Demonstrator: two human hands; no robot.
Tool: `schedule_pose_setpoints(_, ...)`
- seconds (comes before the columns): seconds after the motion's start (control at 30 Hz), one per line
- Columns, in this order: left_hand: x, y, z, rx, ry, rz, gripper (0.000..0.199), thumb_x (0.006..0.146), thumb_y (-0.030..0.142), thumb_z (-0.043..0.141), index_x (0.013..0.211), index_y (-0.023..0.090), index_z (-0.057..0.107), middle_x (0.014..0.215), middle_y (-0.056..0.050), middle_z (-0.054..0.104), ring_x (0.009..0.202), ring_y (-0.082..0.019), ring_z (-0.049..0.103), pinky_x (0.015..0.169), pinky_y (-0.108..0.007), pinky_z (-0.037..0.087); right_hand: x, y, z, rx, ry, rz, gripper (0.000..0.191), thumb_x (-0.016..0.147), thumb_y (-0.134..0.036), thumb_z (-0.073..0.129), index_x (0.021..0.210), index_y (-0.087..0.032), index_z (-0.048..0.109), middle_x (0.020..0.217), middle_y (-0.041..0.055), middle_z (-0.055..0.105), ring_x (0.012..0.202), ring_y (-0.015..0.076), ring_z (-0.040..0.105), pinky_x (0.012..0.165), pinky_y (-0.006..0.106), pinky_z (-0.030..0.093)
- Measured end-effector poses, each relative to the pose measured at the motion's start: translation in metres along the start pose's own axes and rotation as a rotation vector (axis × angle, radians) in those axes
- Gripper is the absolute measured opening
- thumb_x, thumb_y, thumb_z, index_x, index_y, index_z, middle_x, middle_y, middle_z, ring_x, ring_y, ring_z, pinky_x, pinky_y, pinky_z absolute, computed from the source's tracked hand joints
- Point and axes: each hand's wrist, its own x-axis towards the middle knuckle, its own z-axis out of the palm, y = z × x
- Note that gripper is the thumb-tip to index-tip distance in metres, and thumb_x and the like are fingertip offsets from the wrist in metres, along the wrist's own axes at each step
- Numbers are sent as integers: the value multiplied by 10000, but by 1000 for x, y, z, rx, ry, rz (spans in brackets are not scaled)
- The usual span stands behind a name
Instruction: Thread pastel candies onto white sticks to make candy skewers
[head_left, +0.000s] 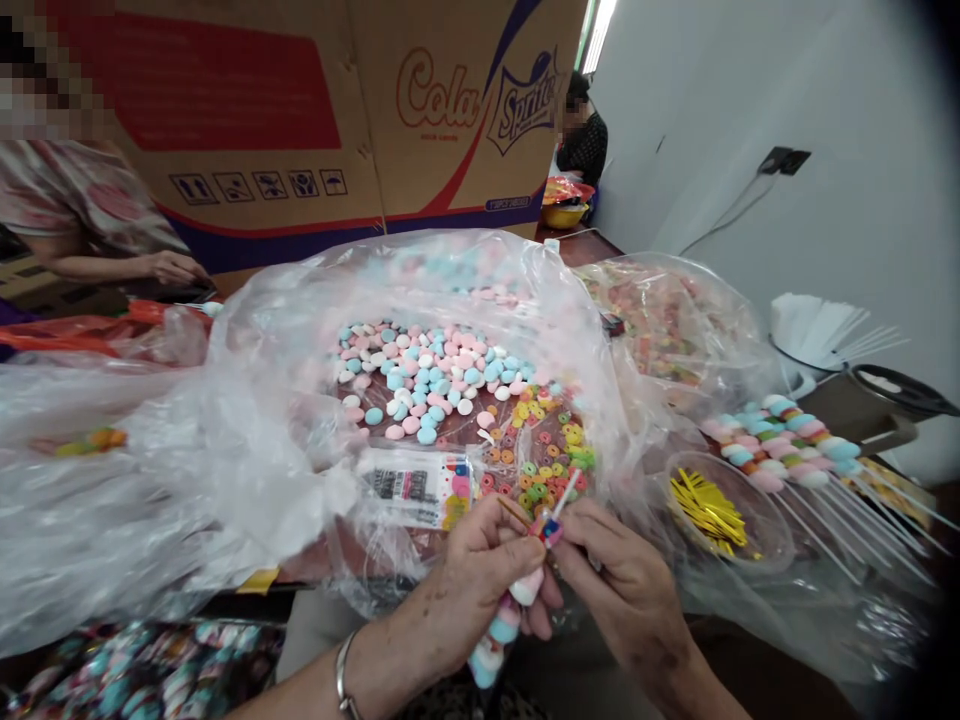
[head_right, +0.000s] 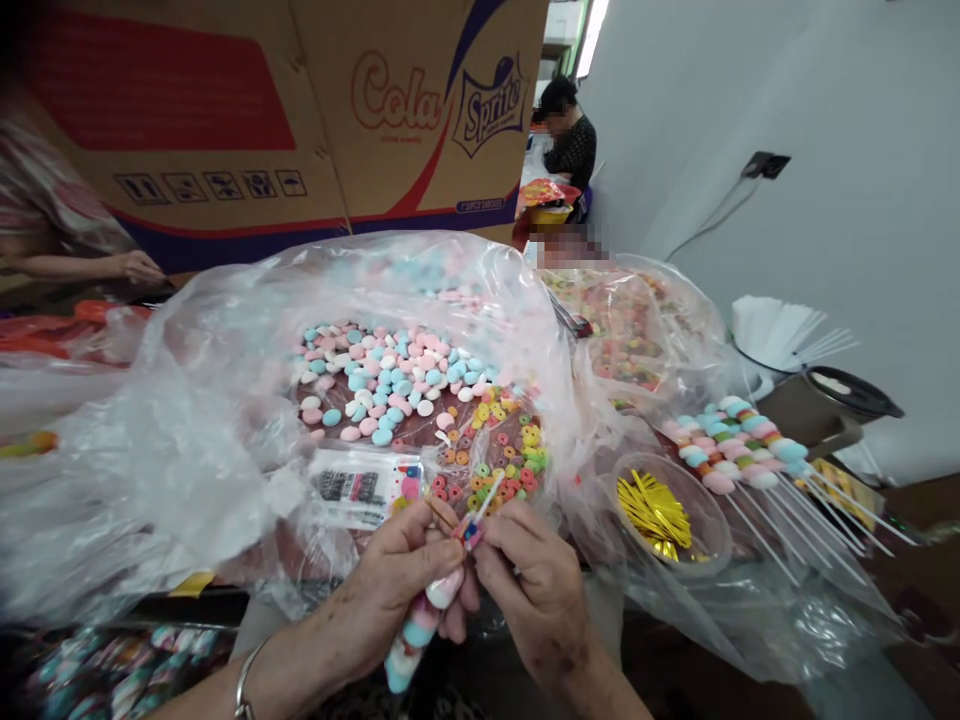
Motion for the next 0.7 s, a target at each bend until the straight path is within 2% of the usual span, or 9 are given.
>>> schedule_pose_setpoints(0.13,0,2,1,-10,64,51,258,818,380,680,829,175,524,629,-5,696,409,-76,599,377,-123,329,5,-5,1,-18,-65,-36,279,931,-129,522,682,-201,625,687,-16,577,630,108,594,597,199,491)
schedule_pose_setpoints(0.23,1,7,2,-6,85,53,232,807,358,684,814,168,551,629,-2,695,418,-75,606,377,-117,334,6,-5,1,-84,-66,-101,253,946,-127,525,744,-196,659,705,-4,595,649,116,595,600,212,494)
schedule_pose_setpoints(0.3,3,9,2,-1,116,44,211,792,338,681,787,173,550,609,2,694,414,-78,604,369,-113,334,5,-3,2,-210,-21,-223,243,963,-117,505,816,-191,684,736,17,632,678,134,596,637,243,509)
schedule_pose_setpoints(0.4,11,15,-3,11,127,-13,195,732,304,694,729,181,542,536,18,667,366,-89,576,347,-129,360,4,4,2,-454,56,-501,248,986,-105,461,959,-165,700,826,64,691,775,179,603,743,321,521)
schedule_pose_setpoints(0.5,20,26,-12,97,-9,-180,188,637,267,728,694,177,572,501,-1,669,342,-117,571,322,-159,396,9,10,-3,-494,34,-717,280,1006,-103,406,1038,-131,683,933,94,714,921,220,612,852,389,506)
schedule_pose_setpoints(0.6,27,38,-21,248,-222,-364,147,581,229,726,675,157,639,517,-23,689,351,-122,582,324,-166,418,16,11,-9,-413,-143,-761,325,1020,-111,354,955,-129,672,921,96,707,847,200,611,785,359,506)
schedule_pose_setpoints(0.7,31,44,-27,368,-393,-457,97,546,210,703,620,158,668,482,4,665,325,-111,548,326,-176,407,19,10,-11,-391,-271,-790,354,1036,-142,321,967,-142,668,1002,96,724,814,192,601,736,343,495)
